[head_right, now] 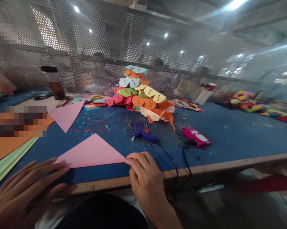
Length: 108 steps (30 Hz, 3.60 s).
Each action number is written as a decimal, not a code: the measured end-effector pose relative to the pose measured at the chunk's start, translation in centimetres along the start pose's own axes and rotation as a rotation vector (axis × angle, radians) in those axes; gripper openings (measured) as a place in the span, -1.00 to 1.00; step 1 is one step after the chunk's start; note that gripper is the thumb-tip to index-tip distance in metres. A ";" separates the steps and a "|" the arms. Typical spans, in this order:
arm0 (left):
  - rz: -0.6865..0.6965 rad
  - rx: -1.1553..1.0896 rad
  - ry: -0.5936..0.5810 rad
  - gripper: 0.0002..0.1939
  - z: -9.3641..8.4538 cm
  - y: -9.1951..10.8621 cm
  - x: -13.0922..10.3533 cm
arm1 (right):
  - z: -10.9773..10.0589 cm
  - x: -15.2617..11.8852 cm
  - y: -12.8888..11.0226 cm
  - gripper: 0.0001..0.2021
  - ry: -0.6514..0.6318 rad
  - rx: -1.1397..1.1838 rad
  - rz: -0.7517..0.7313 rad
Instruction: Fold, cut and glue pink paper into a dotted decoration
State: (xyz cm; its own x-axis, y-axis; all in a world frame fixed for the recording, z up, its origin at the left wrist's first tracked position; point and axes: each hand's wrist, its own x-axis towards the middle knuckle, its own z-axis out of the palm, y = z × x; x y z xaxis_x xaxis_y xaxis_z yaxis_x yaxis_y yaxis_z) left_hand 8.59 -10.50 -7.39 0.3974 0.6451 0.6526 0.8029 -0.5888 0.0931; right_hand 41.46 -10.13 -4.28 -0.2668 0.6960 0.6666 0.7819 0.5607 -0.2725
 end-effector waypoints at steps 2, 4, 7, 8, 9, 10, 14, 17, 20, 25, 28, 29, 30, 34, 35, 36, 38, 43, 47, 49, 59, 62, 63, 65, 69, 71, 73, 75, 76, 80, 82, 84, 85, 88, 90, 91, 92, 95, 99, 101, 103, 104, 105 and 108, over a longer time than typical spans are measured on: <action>-0.009 -0.020 -0.036 -0.62 0.4 0.1 1.3 | 0.0 0.1 0.0 -0.63 -0.009 0.006 0.006; -0.018 -0.016 -0.097 -0.66 0.6 -0.1 2.0 | -0.1 0.2 0.0 -0.64 -0.019 0.013 0.007; -0.061 -0.034 -0.150 -0.70 0.5 -0.4 2.5 | -0.2 0.2 -0.2 -0.64 -0.027 0.008 0.016; -0.075 -0.046 -0.154 -0.70 0.4 -0.4 2.7 | -0.2 0.2 -0.2 -0.65 -0.030 0.005 0.022; -0.089 -0.060 -0.152 -0.70 0.4 -0.4 2.8 | -0.2 0.3 -0.2 -0.65 -0.033 0.005 0.029; -0.105 -0.071 -0.151 -0.70 0.3 -0.3 3.0 | -0.2 0.3 -0.2 -0.66 -0.038 0.008 0.035; -0.178 -0.126 -0.149 -0.70 0.3 0.4 3.9 | -0.5 0.7 -0.1 -0.71 -0.085 0.040 0.072; -0.233 -0.167 -0.126 -0.64 0.5 1.0 4.4 | -0.8 1.2 -0.1 -0.81 -0.133 0.043 0.092; -0.259 -0.207 -0.092 -0.60 0.7 1.4 4.7 | -0.9 1.9 -0.2 -0.88 -0.165 0.013 0.094; -0.286 -0.235 -0.043 -0.58 1.0 1.8 4.7 | -0.5 3.0 -0.4 -0.86 -0.194 0.029 0.052; -0.261 -0.204 -0.046 -0.59 1.2 1.7 4.5 | -0.2 3.3 -0.4 -0.87 -0.194 0.039 0.041; -0.253 -0.187 -0.049 -0.59 1.2 1.6 4.4 | -0.2 3.3 -0.4 -0.88 -0.193 0.038 0.038; -0.238 -0.166 -0.050 -0.61 1.3 1.5 4.4 | -0.2 3.3 -0.4 -0.89 -0.193 0.034 0.033; -0.185 -0.070 -0.067 -0.69 1.2 1.0 4.2 | -0.1 3.3 -0.4 -0.88 -0.203 -0.010 0.018; -0.173 -0.053 -0.079 -0.70 1.2 1.0 4.2 | -0.1 3.3 -0.4 -0.87 -0.203 -0.019 0.013; -0.159 -0.044 -0.090 -0.71 1.1 1.0 4.2 | -0.1 3.3 -0.4 -0.87 -0.202 -0.025 0.009; -0.152 -0.038 -0.099 -0.71 1.1 1.2 4.2 | -0.1 3.4 -0.4 -0.86 -0.196 -0.026 0.005; -0.224 -0.039 -0.081 -0.65 1.1 1.8 4.4 | -0.1 3.4 -0.2 -0.90 -0.190 0.018 0.014; -0.174 -0.064 -0.087 -0.72 1.1 1.6 4.3 | -0.1 3.3 -0.1 -0.88 -0.212 0.047 0.037; -0.194 -0.072 -0.093 -0.71 1.1 1.4 4.3 | 0.0 3.3 -0.1 -0.87 -0.208 0.051 0.036; -0.246 -0.101 -0.113 -0.64 0.9 1.6 4.2 | 0.1 3.1 0.0 -0.90 -0.195 0.059 0.036; -0.266 -0.114 -0.130 -0.63 0.9 1.9 4.2 | 0.0 3.1 0.0 -0.90 -0.193 0.068 0.037; -0.264 -0.121 -0.133 -0.64 0.8 1.9 4.1 | 0.0 3.1 0.0 -0.90 -0.196 0.074 0.039; -0.261 -0.132 -0.137 -0.65 0.8 1.8 4.0 | 0.0 3.1 0.0 -0.89 -0.207 0.089 0.047; -0.242 -0.126 -0.129 -0.68 0.8 1.5 3.8 | -0.2 3.1 -0.2 -0.86 -0.214 0.119 0.052; -0.230 -0.121 -0.131 -0.70 0.8 1.4 3.8 | -0.3 3.1 -0.3 -0.85 -0.217 0.134 0.051; -0.235 -0.111 -0.127 -0.71 0.8 1.4 3.8 | -0.3 3.0 -0.3 -0.85 -0.224 0.145 0.052; -0.229 -0.098 -0.119 -0.71 0.8 1.4 3.7 | -0.4 3.0 -0.3 -0.85 -0.228 0.149 0.055; -0.216 -0.095 -0.124 -0.73 0.8 1.3 3.7 | -0.4 2.9 -0.3 -0.85 -0.230 0.149 0.057; -0.207 -0.086 -0.155 -0.78 0.8 1.0 3.7 | -0.3 2.9 -0.2 -0.84 -0.231 0.150 0.064; -0.223 -0.085 -0.161 -0.78 0.7 1.0 3.7 | -0.3 2.9 -0.2 -0.84 -0.231 0.149 0.066; -0.228 -0.095 -0.166 -0.77 0.7 1.1 3.8 | -0.3 2.9 -0.2 -0.83 -0.233 0.146 0.072; -0.232 -0.100 -0.167 -0.76 0.7 1.2 3.8 | -0.2 2.9 -0.2 -0.83 -0.234 0.145 0.075; -0.253 -0.104 -0.160 -0.73 0.7 1.5 4.0 | -0.1 2.9 -0.3 -0.84 -0.239 0.139 0.087; -0.263 -0.096 -0.158 -0.72 0.6 1.7 4.1 | -0.1 2.9 -0.3 -0.84 -0.242 0.130 0.090; -0.260 -0.091 -0.160 -0.72 0.6 1.7 4.1 | -0.1 2.9 -0.4 -0.85 -0.242 0.124 0.091; -0.252 -0.088 -0.162 -0.72 0.6 1.8 4.2 | 0.0 3.0 -0.4 -0.85 -0.240 0.118 0.092; -0.263 -0.066 -0.150 -0.69 0.6 1.9 4.2 | 0.0 3.0 -0.5 -0.84 -0.232 0.104 0.106; -0.263 -0.050 -0.119 -0.65 0.7 1.8 4.2 | 0.1 3.0 -0.6 -0.82 -0.226 0.083 0.134; -0.237 -0.060 -0.121 -0.68 0.7 1.7 4.2 | 0.2 3.0 -0.6 -0.81 -0.227 0.076 0.143; -0.245 -0.074 -0.122 -0.67 0.7 1.7 4.2 | 0.2 3.0 -0.6 -0.81 -0.229 0.074 0.148; -0.258 -0.080 -0.119 -0.64 0.7 1.8 4.2 | 0.2 3.0 -0.6 -0.81 -0.228 0.074 0.150; -0.270 -0.086 -0.115 -0.62 0.7 1.9 4.2 | 0.2 3.0 -0.5 -0.81 -0.226 0.074 0.151; -0.279 -0.096 -0.109 -0.61 0.7 2.1 4.3 | 0.2 3.1 -0.5 -0.81 -0.225 0.074 0.152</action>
State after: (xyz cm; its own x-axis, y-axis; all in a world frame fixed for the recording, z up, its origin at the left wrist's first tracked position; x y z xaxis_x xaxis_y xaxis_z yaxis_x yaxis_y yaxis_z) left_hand 12.27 -8.59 -4.92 0.2175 0.8336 0.5077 0.8440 -0.4219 0.3310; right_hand 40.12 -8.17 -2.18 -0.2750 0.8519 0.4457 0.7813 0.4682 -0.4127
